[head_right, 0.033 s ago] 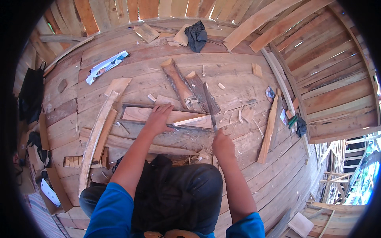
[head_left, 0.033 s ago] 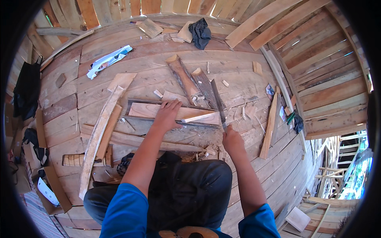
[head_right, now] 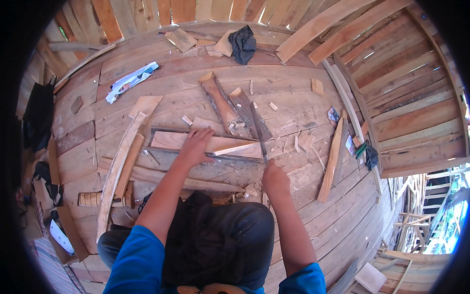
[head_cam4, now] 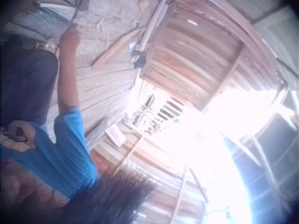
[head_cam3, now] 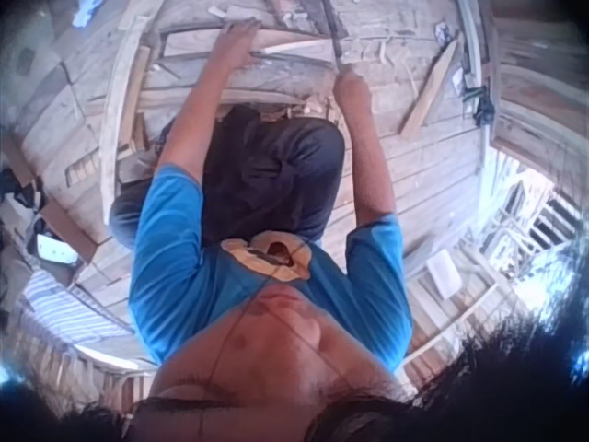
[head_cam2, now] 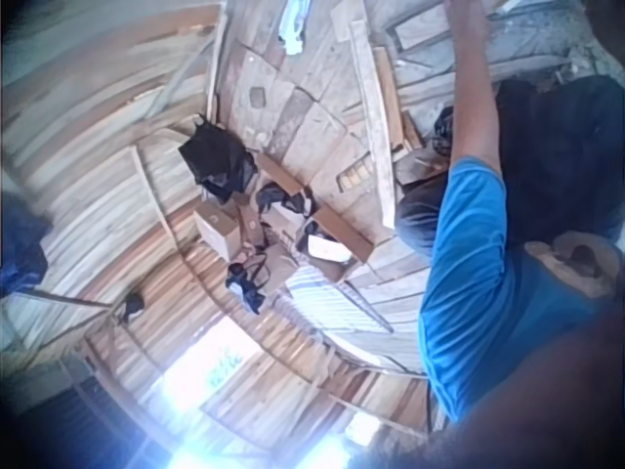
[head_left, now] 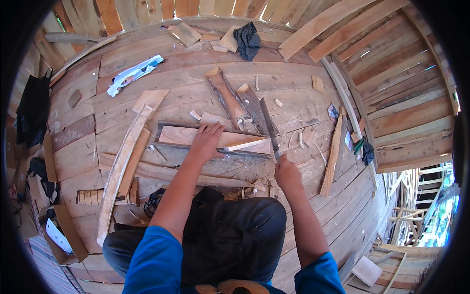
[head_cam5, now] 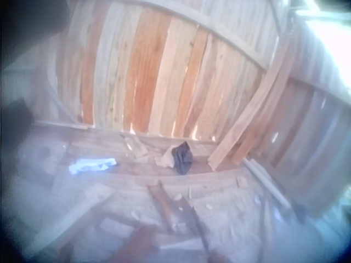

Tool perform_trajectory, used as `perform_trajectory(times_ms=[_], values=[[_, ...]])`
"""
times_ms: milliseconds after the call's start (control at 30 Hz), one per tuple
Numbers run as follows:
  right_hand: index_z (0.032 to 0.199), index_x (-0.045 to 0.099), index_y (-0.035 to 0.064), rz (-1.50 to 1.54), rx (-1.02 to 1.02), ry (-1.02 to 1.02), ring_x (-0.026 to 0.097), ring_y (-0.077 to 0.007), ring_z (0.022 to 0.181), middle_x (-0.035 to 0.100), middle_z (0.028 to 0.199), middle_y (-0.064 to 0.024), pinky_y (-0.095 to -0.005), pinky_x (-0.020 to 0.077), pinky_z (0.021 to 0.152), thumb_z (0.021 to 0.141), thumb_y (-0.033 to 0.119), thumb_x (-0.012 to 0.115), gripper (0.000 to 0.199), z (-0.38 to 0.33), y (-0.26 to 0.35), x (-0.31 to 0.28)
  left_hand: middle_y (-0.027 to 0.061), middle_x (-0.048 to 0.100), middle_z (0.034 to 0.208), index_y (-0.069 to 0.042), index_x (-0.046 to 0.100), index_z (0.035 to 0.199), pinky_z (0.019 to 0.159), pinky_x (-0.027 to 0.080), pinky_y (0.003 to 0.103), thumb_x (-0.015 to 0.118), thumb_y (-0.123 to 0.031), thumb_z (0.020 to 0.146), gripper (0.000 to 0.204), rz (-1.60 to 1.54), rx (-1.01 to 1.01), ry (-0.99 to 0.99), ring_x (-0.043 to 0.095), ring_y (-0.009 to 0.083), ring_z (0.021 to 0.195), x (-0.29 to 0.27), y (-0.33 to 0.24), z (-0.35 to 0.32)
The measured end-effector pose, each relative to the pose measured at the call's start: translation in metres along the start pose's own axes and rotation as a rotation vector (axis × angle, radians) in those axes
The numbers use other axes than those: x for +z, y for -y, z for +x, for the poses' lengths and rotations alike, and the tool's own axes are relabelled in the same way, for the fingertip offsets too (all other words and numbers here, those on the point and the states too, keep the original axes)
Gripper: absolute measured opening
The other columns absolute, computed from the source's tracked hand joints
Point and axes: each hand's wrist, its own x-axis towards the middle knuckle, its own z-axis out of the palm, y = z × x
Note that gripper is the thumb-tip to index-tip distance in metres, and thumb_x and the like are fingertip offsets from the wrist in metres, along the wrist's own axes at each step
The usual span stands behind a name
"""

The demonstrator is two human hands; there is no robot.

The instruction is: The person shapes a piece of wood using a large blade, shaving off layers and sawing into the edges.

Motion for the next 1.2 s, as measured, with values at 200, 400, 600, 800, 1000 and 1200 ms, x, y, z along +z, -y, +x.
perform_trajectory(times_ms=[200, 400, 600, 800, 1000, 1200], values=[[0.105, 0.052, 0.0014, 0.027, -0.043, -0.056, 0.066, -0.0469, 0.083, 0.067, 0.083, -0.0279, -0.0563, 0.0518, 0.076, 0.093, 0.022, 0.055, 0.024, 0.004, 0.001, -0.013, 0.0144, 0.046, 0.144, -0.004, 0.043, 0.139, 0.117, 0.022, 0.041, 0.09, -0.035, 0.055, 0.1, -0.014, 0.009, -0.037, 0.039, 0.0272, 0.137, 0.0, 0.001, -0.003], [0.107, 0.05, 0.0015, 0.019, -0.032, -0.021, 0.066, -0.0466, 0.086, 0.067, 0.085, -0.0281, -0.0558, 0.0518, 0.077, 0.094, 0.021, 0.055, 0.024, 0.007, 0.013, -0.013, 0.0142, 0.047, 0.143, -0.003, 0.044, 0.138, 0.118, 0.021, 0.041, 0.09, -0.039, 0.056, 0.1, -0.013, -0.008, -0.053, 0.038, 0.0264, 0.137, 0.001, 0.003, -0.003], [0.111, 0.049, 0.0013, 0.021, -0.007, 0.039, 0.065, -0.0462, 0.089, 0.067, 0.088, -0.0285, -0.055, 0.0514, 0.08, 0.094, 0.022, 0.054, 0.026, 0.004, 0.013, -0.005, 0.0152, 0.046, 0.142, -0.006, 0.045, 0.14, 0.117, 0.02, 0.044, 0.078, -0.054, 0.068, 0.093, 0.014, 0.028, -0.075, 0.038, 0.0277, 0.136, -0.001, -0.005, -0.007], [0.11, 0.051, 0.0011, 0.041, -0.013, 0.023, 0.065, -0.0464, 0.088, 0.067, 0.088, -0.0287, -0.0551, 0.0513, 0.079, 0.094, 0.022, 0.054, 0.026, 0.001, 0.017, -0.005, 0.0159, 0.046, 0.142, -0.021, 0.051, 0.141, 0.117, 0.017, 0.046, 0.054, -0.054, 0.091, 0.06, 0.121, 0.05, -0.079, 0.037, 0.0276, 0.137, 0.006, -0.001, -0.011], [0.109, 0.051, 0.0007, 0.095, -0.003, -0.01, 0.065, -0.0474, 0.087, 0.066, 0.087, -0.0287, -0.056, 0.0511, 0.078, 0.094, 0.022, 0.054, 0.026, -0.003, 0.013, -0.006, 0.0166, 0.046, 0.141, -0.014, 0.069, 0.116, 0.116, 0.018, 0.047, 0.056, -0.048, 0.092, 0.044, 0.061, 0.096, -0.166, 0.036, 0.0276, 0.137, 0.011, 0.001, -0.012], [0.108, 0.051, 0.0003, 0.084, 0.006, 0.008, 0.065, -0.0477, 0.087, 0.066, 0.086, -0.0296, -0.056, 0.0511, 0.078, 0.094, 0.022, 0.055, 0.026, -0.006, 0.009, -0.006, 0.0167, 0.046, 0.142, -0.019, 0.066, 0.127, 0.116, 0.017, 0.046, 0.054, -0.049, 0.093, 0.047, 0.191, 0.056, -0.015, 0.036, 0.027, 0.138, 0.005, -0.003, -0.011]])
